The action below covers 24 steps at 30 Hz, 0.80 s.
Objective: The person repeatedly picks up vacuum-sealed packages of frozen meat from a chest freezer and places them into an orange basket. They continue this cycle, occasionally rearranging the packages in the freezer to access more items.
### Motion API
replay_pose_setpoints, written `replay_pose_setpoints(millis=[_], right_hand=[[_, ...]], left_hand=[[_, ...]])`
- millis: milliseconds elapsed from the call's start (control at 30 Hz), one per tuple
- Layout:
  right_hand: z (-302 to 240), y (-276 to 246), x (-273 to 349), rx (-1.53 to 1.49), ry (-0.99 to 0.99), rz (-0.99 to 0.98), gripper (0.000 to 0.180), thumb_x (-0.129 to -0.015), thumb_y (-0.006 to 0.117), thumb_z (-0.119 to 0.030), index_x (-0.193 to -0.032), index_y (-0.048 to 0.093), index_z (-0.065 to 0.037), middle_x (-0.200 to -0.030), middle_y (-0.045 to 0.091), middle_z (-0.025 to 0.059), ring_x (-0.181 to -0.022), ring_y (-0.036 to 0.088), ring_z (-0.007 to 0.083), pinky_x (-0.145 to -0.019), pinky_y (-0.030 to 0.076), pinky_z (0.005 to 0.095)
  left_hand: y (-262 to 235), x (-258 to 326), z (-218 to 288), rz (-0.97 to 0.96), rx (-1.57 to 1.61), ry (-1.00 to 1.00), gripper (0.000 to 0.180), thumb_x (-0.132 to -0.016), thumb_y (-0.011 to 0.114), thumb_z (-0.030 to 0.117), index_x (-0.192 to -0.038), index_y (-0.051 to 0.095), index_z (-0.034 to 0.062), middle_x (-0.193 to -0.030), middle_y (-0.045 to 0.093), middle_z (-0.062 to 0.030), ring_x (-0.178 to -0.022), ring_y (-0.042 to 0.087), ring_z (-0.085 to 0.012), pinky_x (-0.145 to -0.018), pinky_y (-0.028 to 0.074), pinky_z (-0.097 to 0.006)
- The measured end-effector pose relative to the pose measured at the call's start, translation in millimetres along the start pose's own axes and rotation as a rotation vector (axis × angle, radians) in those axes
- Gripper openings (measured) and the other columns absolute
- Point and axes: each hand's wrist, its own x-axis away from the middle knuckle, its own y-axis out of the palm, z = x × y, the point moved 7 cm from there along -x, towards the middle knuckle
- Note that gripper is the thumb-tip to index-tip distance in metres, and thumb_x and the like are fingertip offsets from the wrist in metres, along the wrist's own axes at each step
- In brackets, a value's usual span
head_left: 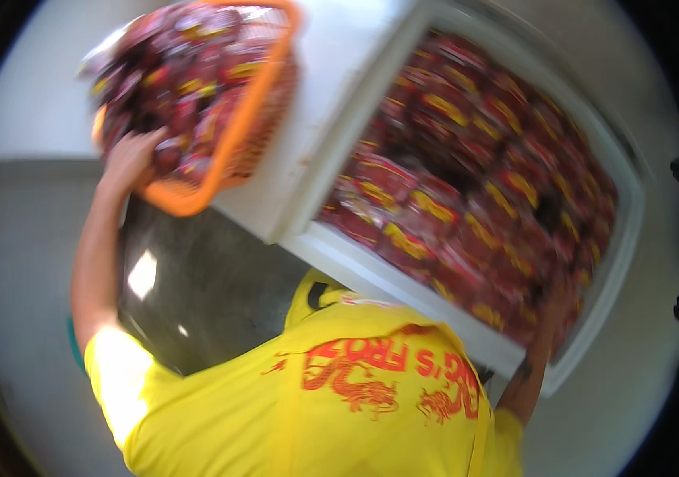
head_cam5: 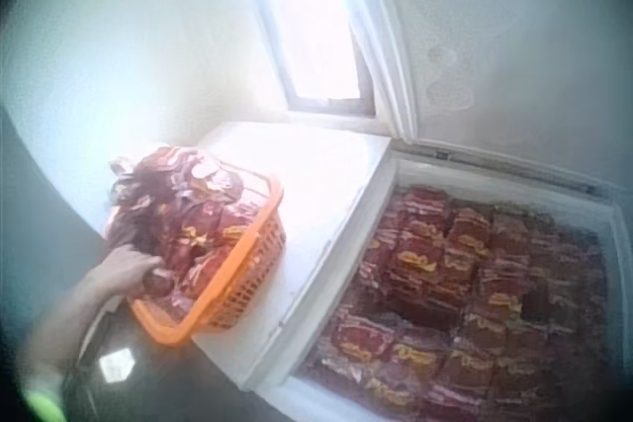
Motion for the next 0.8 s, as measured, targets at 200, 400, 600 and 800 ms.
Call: replay_pose_setpoints(millis=[200,400,600,800], right_hand=[[2.6,-36.4,-9.5,-0.498,0.502,-0.033,0.030,-0.090,0.064,-0.014,-0.119,0.062,-0.007,-0.120,0.061,0.0121,-0.111,0.057,0.0267,-0.095,0.045,0.0373],[-56.9,-70.7,-35.2,-1.236,0.879,-0.216,0.025,-0.096,0.060,-0.019,-0.116,0.064,-0.006,-0.110,0.066,0.0021,-0.103,0.059,0.0112,-0.091,0.045,0.0250],[-182.6,-108.4,-66.3,-2.771,0.773,-0.953,0.060,-0.096,0.048,-0.053,-0.132,0.051,-0.005,-0.119,0.063,0.0131,-0.104,0.064,0.0252,-0.087,0.054,0.0387],[-59.0,-85.0,-28.5,-2.495,1.284,-0.429,0.042,-0.091,0.064,-0.018,-0.128,0.051,-0.002,-0.118,0.063,0.0144,-0.106,0.064,0.0262,-0.091,0.053,0.0430]], left_hand=[[-35.8,0.2,-13.7,-0.057,0.065,-0.236,0.053,-0.075,0.070,0.021,-0.123,0.059,0.0015,-0.109,0.066,-0.0178,-0.100,0.062,-0.0366,-0.087,0.048,-0.041],[-160.5,38.4,95.0,0.244,0.023,-0.385,0.016,-0.089,0.064,0.015,-0.099,0.062,0.0033,-0.092,0.065,-0.0135,-0.087,0.064,-0.0287,-0.080,0.049,-0.035],[-194.3,8.4,393.4,0.674,0.179,0.583,0.010,-0.070,0.068,0.007,-0.080,0.071,0.0061,-0.084,0.068,-0.0054,-0.082,0.066,-0.0283,-0.081,0.053,-0.038],[-135.9,-4.3,665.9,0.519,0.481,1.338,0.017,-0.075,0.060,0.018,-0.090,0.064,0.0107,-0.096,0.061,-0.0034,-0.096,0.059,-0.0225,-0.092,0.047,-0.039]])
